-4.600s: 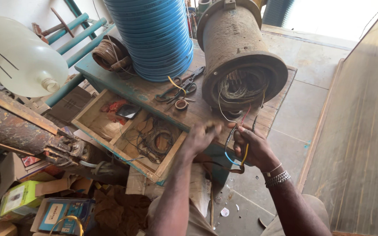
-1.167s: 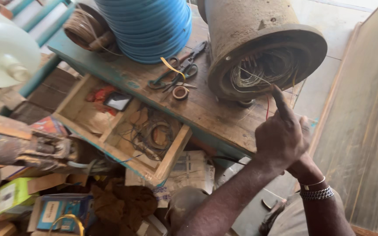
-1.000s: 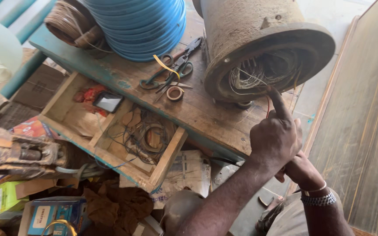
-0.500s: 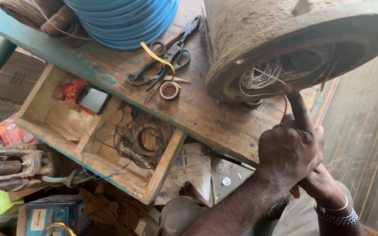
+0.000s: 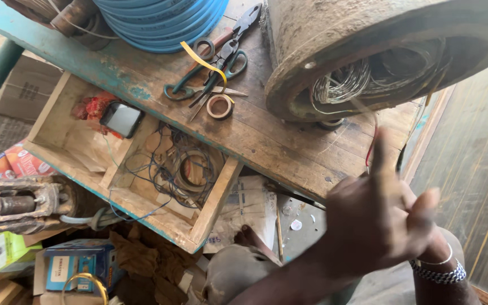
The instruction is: The person works on an exposed motor stator, stripping wire insulation with a knife and wrapping connections with electrical tape. They handle multiple colored wires and use pliers and a utility knife to prepare and secure the connections.
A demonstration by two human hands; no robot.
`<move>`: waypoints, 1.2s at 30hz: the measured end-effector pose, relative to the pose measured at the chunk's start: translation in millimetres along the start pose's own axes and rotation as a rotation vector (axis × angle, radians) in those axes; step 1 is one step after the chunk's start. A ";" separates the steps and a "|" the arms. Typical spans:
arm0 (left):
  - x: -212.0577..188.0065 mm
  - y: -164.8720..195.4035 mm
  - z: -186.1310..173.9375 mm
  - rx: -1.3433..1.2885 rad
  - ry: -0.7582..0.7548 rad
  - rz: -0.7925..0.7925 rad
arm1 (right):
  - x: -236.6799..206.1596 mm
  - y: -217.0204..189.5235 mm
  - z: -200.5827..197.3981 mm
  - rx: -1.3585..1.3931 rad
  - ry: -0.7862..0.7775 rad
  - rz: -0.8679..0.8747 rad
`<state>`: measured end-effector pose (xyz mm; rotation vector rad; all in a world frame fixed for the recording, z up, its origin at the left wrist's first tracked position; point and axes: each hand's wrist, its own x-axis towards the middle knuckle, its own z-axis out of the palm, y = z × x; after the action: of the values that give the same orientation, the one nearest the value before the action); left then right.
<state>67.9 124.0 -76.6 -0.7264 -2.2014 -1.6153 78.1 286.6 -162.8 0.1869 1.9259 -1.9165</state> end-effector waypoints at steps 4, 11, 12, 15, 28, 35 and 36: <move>-6.9 -17.9 -33.1 -0.617 0.241 -0.288 | -4.2 -29.7 11.4 0.032 -0.004 0.080; 3.1 -50.0 -57.9 -0.592 0.243 -0.549 | -6.6 -47.4 17.8 -0.024 0.005 0.096; 3.9 -47.9 -58.2 -0.561 0.216 -0.599 | -6.9 -47.7 16.7 -0.024 0.011 0.106; 6.4 -39.4 -52.7 -0.454 0.201 -0.444 | -6.7 -45.8 12.2 -0.032 -0.002 0.112; 19.1 -15.7 -58.2 -0.655 0.002 -0.399 | -12.1 -47.6 9.6 -0.075 -0.013 0.050; 19.3 -14.9 -47.4 -0.563 0.016 -0.285 | -26.9 -59.0 17.8 -0.096 -0.003 0.030; 16.9 -14.0 -45.7 -0.560 0.013 -0.267 | -28.6 -59.7 18.8 -0.108 -0.002 0.026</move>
<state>44.0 81.0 -64.3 -0.5628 -1.9025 -2.4085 85.1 271.1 -96.1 0.1772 2.0087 -1.7902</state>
